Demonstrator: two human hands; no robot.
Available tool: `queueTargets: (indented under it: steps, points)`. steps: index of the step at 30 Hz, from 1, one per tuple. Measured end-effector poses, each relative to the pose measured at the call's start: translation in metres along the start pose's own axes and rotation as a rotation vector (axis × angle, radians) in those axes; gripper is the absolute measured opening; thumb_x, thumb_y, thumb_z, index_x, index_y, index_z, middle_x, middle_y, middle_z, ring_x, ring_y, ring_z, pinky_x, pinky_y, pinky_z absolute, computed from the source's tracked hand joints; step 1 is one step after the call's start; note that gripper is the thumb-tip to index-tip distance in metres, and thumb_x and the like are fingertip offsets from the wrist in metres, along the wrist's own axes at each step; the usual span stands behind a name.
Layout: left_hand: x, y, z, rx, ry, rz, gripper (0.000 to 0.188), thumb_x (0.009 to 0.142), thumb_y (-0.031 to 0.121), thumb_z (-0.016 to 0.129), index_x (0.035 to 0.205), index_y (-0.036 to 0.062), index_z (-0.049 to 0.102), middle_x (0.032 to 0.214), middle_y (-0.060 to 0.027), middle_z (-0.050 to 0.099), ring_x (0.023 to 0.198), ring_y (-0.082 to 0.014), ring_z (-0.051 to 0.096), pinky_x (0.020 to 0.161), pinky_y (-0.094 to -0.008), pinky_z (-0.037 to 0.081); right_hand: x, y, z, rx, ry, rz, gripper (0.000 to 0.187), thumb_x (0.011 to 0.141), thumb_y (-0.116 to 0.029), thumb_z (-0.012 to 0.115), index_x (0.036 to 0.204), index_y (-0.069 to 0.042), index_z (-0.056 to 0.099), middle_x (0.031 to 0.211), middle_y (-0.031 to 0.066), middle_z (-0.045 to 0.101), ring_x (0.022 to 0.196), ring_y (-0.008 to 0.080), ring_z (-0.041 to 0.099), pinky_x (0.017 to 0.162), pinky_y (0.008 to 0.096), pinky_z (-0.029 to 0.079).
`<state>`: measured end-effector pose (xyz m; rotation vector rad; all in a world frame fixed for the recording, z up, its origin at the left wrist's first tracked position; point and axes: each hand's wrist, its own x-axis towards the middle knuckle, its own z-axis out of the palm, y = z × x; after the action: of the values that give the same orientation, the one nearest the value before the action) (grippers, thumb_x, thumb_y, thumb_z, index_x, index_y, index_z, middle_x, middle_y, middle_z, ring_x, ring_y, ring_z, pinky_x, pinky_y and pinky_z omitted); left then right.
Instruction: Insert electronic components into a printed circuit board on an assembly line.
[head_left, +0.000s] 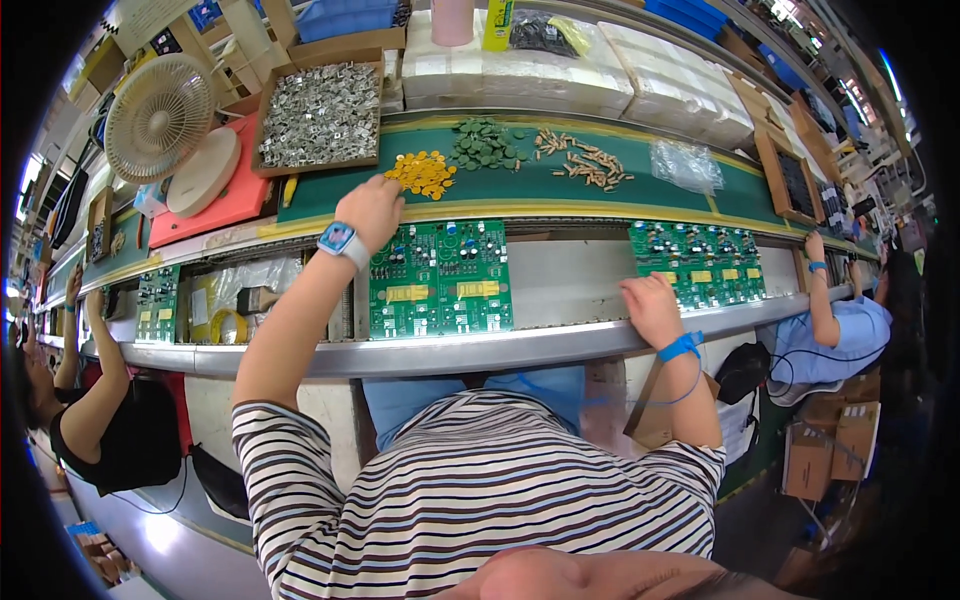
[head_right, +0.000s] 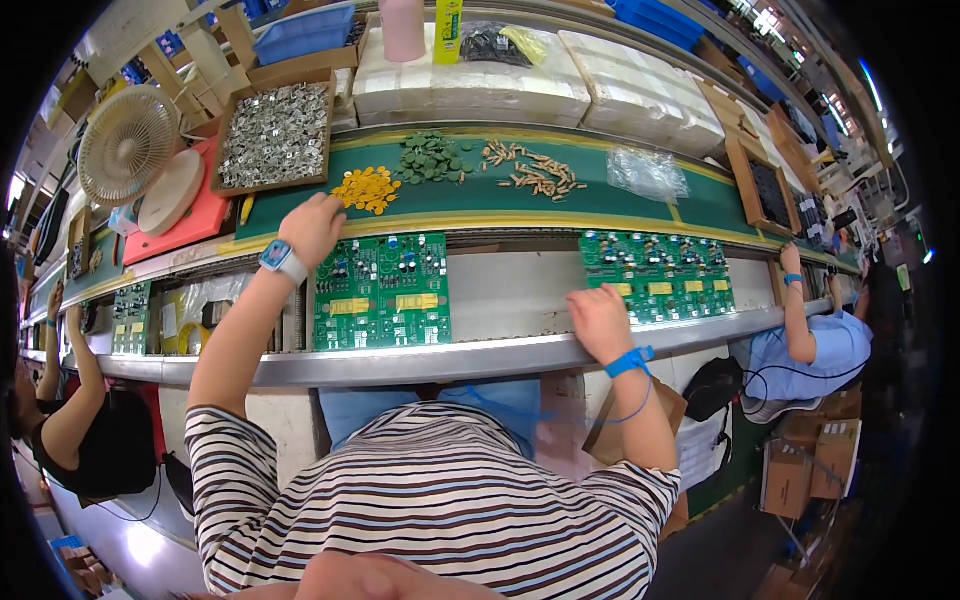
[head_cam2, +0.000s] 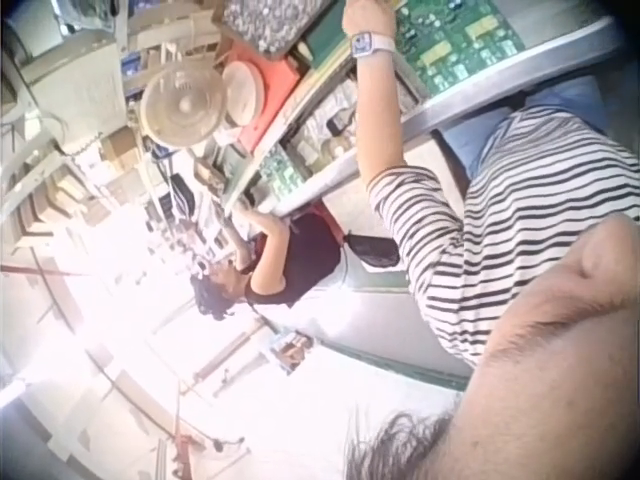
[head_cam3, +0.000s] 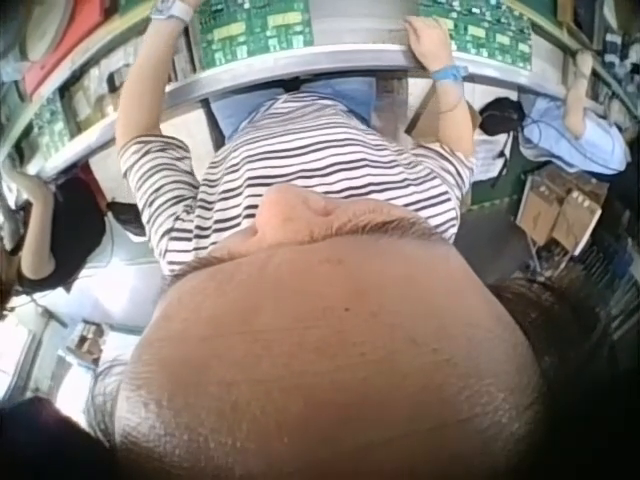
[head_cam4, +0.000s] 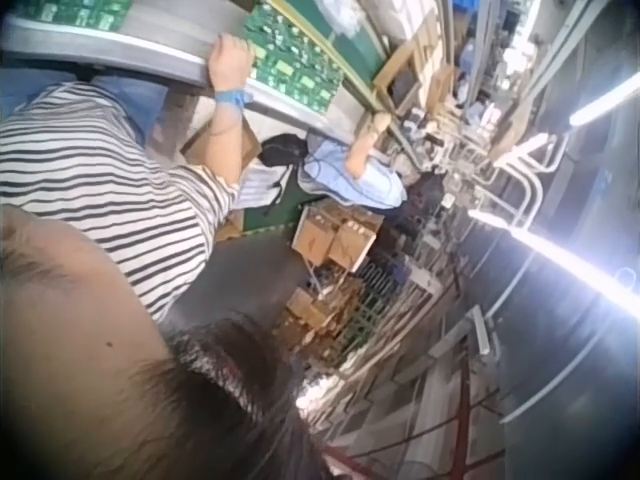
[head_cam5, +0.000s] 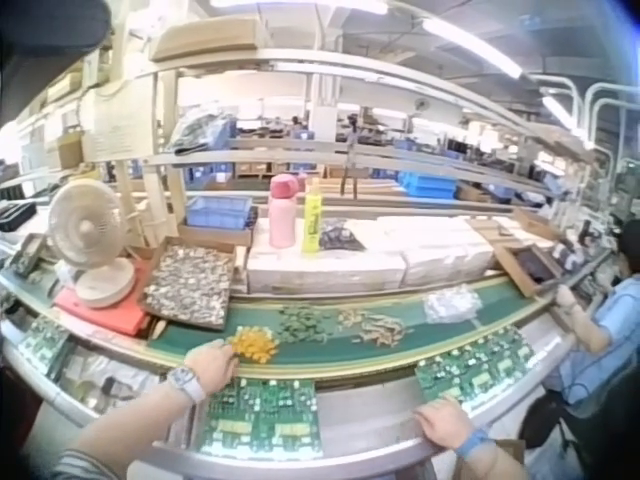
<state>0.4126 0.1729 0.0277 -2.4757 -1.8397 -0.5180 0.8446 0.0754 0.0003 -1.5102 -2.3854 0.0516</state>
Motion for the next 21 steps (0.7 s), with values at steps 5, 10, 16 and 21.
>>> queueTargets:
  steps: [5,10,16,21]
  points:
    - [0.028,-0.016,0.022,0.017,-0.046,-0.114,0.015,0.08,0.017,0.059,0.089,0.0045,0.061,0.091,-0.0135,0.059,0.083,-0.0321,0.06,0.073,-0.0402,0.05,-0.024,0.088,-0.022,-0.154,0.072,0.292,0.011,0.08,-0.013,0.057,0.083,-0.005,0.064,0.082,0.0132,0.065,0.077,0.031,0.06,0.076,0.0423,0.044]
    - [0.033,-0.022,0.025,-0.029,-0.05,-0.077,0.011,0.081,0.016,0.058,0.087,0.0064,0.06,0.088,-0.0129,0.059,0.081,-0.0324,0.059,0.071,-0.0413,0.049,0.006,0.115,-0.033,-0.263,0.064,0.279,0.009,0.079,-0.013,0.058,0.082,-0.006,0.064,0.08,0.0135,0.065,0.073,0.0326,0.06,0.072,0.0421,0.045]
    - [0.034,-0.023,0.023,-0.073,-0.062,-0.095,0.01,0.08,0.011,0.057,0.088,0.0051,0.06,0.089,-0.0148,0.059,0.082,-0.0338,0.059,0.072,-0.0419,0.049,0.144,-0.029,0.001,0.226,0.104,-0.338,0.011,0.075,-0.008,0.06,0.085,-0.005,0.063,0.08,0.011,0.061,0.078,0.0308,0.059,0.07,0.0402,0.048]
    - [0.033,-0.026,0.031,-0.138,-0.008,-0.101,0.009,0.079,0.009,0.059,0.086,0.0045,0.058,0.087,-0.0151,0.059,0.082,-0.0346,0.058,0.073,-0.0417,0.048,0.224,-0.115,0.063,0.106,0.006,-0.502,0.012,0.078,-0.012,0.059,0.088,-0.007,0.064,0.086,0.008,0.059,0.084,0.0279,0.057,0.076,0.0368,0.047]
